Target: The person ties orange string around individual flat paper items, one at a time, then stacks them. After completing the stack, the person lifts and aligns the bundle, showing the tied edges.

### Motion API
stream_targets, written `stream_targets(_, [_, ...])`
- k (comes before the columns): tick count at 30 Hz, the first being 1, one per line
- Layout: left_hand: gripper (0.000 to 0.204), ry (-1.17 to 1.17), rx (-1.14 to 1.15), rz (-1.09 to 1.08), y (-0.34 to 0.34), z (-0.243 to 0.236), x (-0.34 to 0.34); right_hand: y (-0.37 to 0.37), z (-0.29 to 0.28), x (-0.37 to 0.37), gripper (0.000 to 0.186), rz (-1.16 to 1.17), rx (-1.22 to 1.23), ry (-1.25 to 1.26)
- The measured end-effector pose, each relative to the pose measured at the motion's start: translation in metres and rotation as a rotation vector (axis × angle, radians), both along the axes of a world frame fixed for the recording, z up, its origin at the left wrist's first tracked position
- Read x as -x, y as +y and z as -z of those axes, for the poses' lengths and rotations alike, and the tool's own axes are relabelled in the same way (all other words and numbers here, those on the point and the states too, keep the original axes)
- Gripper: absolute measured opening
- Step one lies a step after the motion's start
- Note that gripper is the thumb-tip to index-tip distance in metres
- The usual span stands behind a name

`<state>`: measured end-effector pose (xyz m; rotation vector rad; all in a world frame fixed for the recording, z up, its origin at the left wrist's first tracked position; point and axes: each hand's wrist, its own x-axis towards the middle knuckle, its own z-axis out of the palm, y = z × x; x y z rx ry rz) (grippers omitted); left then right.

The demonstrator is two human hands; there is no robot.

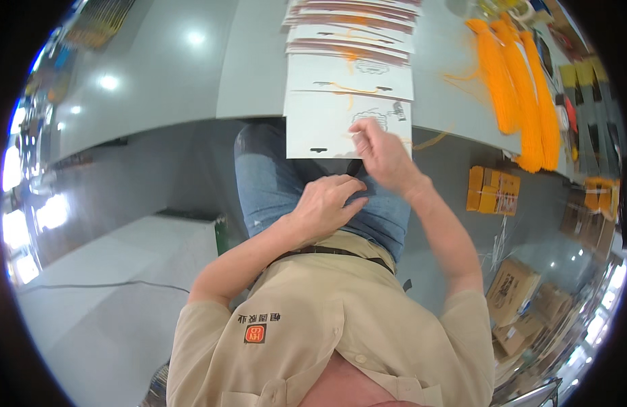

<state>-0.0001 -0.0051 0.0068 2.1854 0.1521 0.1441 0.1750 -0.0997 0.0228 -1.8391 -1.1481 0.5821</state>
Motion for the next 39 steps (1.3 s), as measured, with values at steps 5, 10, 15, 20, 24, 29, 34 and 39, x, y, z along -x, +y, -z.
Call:
stream_targets(5, [0.031,0.25,0.943,-0.427,0.011,0.042,0.026,0.019,0.013,0.032,0.01,-0.001,-0.045,0.02])
stream_targets(10, [0.034,-0.008,1.219,-0.638,0.029,0.053,0.025,0.03,0.015,0.039,0.01,-0.043,0.07,-0.101])
stream_targets(15, [0.018,0.14,0.752,-0.559,0.022,0.057,0.007,0.05,0.014,0.05,0.016,-0.117,0.158,-0.273])
stream_targets(20, [0.02,-0.164,0.982,-1.028,0.094,0.057,0.061,0.01,-0.009,0.035,0.011,-0.23,0.418,-0.147])
stream_targets(24, [0.024,0.021,1.059,-1.105,0.11,0.06,0.079,-0.026,-0.02,0.03,0.01,-0.183,0.324,-0.034])
stream_targets(29, [0.029,0.384,1.285,-0.337,0.019,0.066,0.015,-0.024,-0.006,-0.001,0.006,0.237,0.19,-0.066])
stream_targets(34, [0.028,0.516,1.289,-0.18,-0.016,0.059,-0.031,-0.021,0.01,-0.018,0.008,0.328,0.101,-0.079])
stream_targets(39, [0.025,0.39,1.53,-0.394,-0.012,0.058,-0.048,-0.019,0.015,-0.011,0.012,0.376,0.023,-0.052])
